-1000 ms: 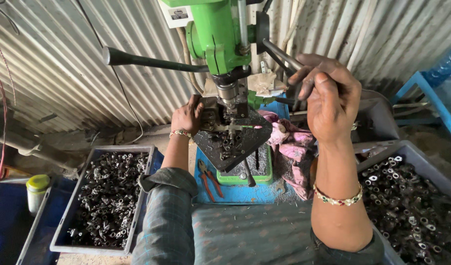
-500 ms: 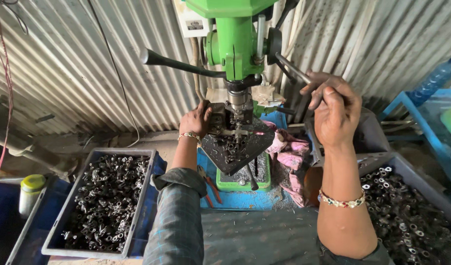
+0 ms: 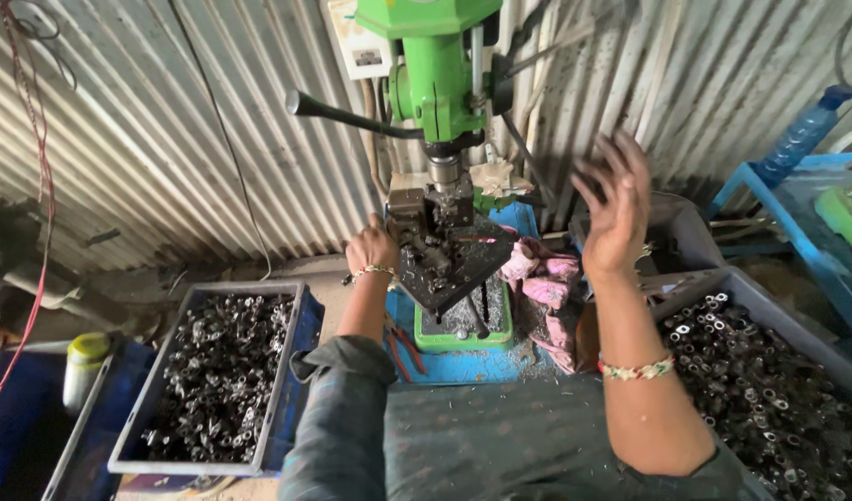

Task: The person sits at a bench drill press, picks small cylindrical metal parts from a tray, and positions each one under the drill bit. They operate the drill press handle to drill each part, then place the finished part into a nearby collection tray, repeating the cycle.

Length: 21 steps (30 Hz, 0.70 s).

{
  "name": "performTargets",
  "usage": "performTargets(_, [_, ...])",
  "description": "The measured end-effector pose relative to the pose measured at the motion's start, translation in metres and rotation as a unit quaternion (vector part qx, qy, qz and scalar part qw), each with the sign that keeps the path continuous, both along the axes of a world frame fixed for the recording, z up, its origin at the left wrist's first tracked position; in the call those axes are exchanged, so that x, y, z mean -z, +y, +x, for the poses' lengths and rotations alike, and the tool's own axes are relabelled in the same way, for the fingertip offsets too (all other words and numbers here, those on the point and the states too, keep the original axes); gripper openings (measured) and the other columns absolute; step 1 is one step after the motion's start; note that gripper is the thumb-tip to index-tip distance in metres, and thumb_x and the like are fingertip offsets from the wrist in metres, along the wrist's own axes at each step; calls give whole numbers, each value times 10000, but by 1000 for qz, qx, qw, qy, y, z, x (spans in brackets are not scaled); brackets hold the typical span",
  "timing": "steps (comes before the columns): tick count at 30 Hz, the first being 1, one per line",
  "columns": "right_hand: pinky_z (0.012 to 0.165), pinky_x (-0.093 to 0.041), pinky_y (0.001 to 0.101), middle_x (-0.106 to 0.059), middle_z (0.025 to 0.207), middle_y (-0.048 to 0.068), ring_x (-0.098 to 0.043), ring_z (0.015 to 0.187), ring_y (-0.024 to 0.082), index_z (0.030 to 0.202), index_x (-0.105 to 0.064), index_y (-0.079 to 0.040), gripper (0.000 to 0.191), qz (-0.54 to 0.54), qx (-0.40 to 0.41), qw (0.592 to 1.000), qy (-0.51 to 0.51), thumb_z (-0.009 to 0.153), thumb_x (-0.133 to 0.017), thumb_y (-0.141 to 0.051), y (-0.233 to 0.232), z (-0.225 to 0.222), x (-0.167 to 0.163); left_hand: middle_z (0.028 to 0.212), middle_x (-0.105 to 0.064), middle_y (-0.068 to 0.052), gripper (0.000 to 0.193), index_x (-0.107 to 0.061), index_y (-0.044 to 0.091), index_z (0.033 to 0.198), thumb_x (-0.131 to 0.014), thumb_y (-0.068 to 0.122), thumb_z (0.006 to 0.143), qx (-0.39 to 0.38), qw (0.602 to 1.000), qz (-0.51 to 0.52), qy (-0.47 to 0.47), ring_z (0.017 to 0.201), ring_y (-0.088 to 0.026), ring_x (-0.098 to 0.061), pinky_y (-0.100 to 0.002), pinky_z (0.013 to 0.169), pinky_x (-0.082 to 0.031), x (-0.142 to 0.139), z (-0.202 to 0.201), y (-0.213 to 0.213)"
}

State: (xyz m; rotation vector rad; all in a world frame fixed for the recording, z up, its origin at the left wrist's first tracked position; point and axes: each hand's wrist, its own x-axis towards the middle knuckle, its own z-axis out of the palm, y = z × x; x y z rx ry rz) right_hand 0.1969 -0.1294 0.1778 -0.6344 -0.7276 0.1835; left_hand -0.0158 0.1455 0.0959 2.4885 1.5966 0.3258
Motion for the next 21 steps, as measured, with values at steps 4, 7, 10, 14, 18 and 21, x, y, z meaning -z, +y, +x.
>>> performTargets(4, [692, -509, 293, -682, 1060, 74, -626, 830, 158, 1234, -628, -73, 361, -64, 124, 982, 129, 1021, -692, -358, 22, -7, 63, 1190, -695, -232, 619, -459, 49, 1348, -365, 582, 1048, -64, 997, -36, -18, 1122, -369, -684, -490, 920, -556, 6, -4, -8])
performTargets(7, [601, -540, 296, -705, 972, 68, -643, 691, 165, 1079, -647, -123, 182, -183, 23, 974, 128, 920, -687, -202, 50, -19, 99, 1334, -565, -273, 768, -284, 81, 1493, -323, 683, 1018, -115, 984, -133, -19, 1157, -372, -664, -466, 929, -565, -7, 6, -15])
performTargets(10, [755, -556, 346, -732, 1042, 81, -670, 835, 180, 1113, -687, -97, 199, -321, -35, 943, 82, 916, -684, -125, 85, -30, 111, 1397, -503, -284, 872, -191, 93, 1587, -324, 714, 989, -139, 981, -125, -60, 1158, -398, -660, -464, 944, -558, -19, 19, -23])
performTargets(14, [948, -496, 332, -734, 1153, 103, -671, 1079, 217, 1225, -689, -66, 329, -430, 11, 902, -19, 959, -684, -260, 127, -38, 107, 1363, -529, -274, 913, -203, 83, 1598, -305, 738, 971, -121, 987, -51, -94, 1155, -400, -649, -491, 934, -545, -20, 23, -29])
performTargets(18, [982, -469, 368, -691, 1217, 74, -630, 1150, 217, 1304, -632, -60, 478, -469, -21, 883, -9, 943, -665, -372, 159, -39, 101, 1329, -576, -286, 909, -256, 73, 1590, -305, 738, 973, -122, 986, -65, -99, 1145, -423, -657, -507, 937, -546, -10, 20, -24])
performTargets(21, [956, -493, 349, -706, 1246, 118, -660, 1103, 215, 1315, -650, -15, 503, -450, -46, 888, -78, 938, -690, -347, 164, -35, 107, 1322, -594, -291, 899, -287, 75, 1570, -332, 738, 964, -128, 984, -66, -103, 1151, -438, -650, -523, 949, -533, -6, 20, -21])
